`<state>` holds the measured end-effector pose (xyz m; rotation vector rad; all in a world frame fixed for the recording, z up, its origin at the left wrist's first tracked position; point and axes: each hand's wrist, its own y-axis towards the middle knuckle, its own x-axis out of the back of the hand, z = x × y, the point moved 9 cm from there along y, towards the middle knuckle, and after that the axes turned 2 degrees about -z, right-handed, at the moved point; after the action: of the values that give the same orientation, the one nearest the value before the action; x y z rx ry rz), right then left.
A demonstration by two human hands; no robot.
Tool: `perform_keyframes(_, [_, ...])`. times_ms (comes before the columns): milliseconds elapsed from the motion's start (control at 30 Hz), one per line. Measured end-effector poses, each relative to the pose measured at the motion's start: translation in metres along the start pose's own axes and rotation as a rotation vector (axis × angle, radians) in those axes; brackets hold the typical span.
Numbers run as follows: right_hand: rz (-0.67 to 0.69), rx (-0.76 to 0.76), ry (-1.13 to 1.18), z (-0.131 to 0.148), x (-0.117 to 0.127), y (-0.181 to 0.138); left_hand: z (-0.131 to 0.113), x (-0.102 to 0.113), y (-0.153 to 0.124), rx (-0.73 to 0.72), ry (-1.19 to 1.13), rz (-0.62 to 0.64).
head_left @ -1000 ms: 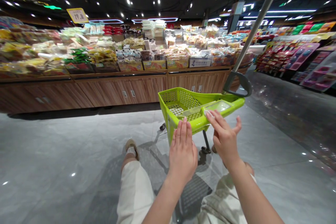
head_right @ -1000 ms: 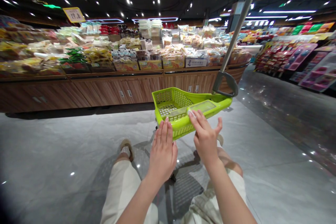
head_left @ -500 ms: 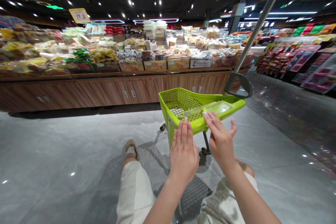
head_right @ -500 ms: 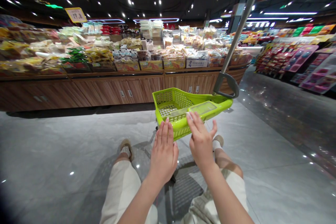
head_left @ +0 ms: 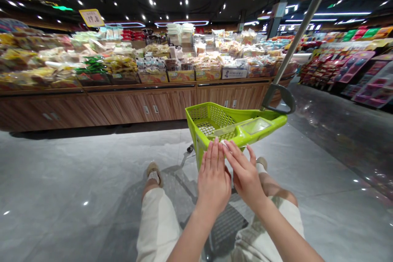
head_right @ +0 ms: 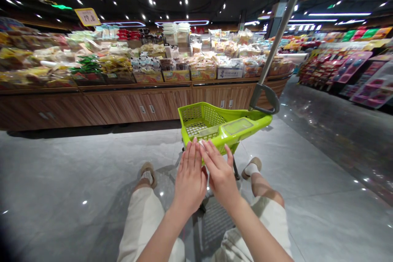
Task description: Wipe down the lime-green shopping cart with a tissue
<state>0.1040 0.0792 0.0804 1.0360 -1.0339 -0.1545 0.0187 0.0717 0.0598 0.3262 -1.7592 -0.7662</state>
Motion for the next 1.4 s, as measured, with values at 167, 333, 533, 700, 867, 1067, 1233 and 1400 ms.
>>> perform_keyframes(167, [-0.179, -0.265, -0.120, -0.038, 0.017, -0.005, -0.001, 0.002, 0.000, -0.011, -0.022, 0.004])
perform_keyframes(333, [-0.030, -0.008, 0.020, -0.007, 0.001, -0.001, 0.001, 0.003, 0.000, 0.003, -0.050, 0.008])
perform_keyframes(533, [-0.176, -0.261, -0.089, -0.035, 0.015, -0.006, 0.001, 0.004, -0.001, -0.017, -0.069, 0.022])
perform_keyframes(700, [-0.052, -0.040, 0.001, -0.004, 0.001, -0.003, 0.003, 0.004, -0.001, 0.003, -0.082, 0.026])
perform_keyframes(867, [-0.168, -0.225, -0.094, -0.027, 0.012, -0.004, 0.001, 0.005, -0.001, -0.010, -0.099, 0.024])
perform_keyframes(1067, [-0.057, -0.032, 0.004, -0.002, 0.002, -0.003, 0.002, 0.006, -0.001, 0.006, -0.086, 0.020])
perform_keyframes(1233, [-0.200, -0.234, -0.095, -0.032, 0.019, -0.007, 0.001, 0.005, -0.002, -0.008, -0.092, 0.017])
perform_keyframes(1400, [-0.090, -0.063, -0.009, -0.007, 0.008, -0.004, 0.002, 0.004, -0.002, 0.011, -0.082, 0.012])
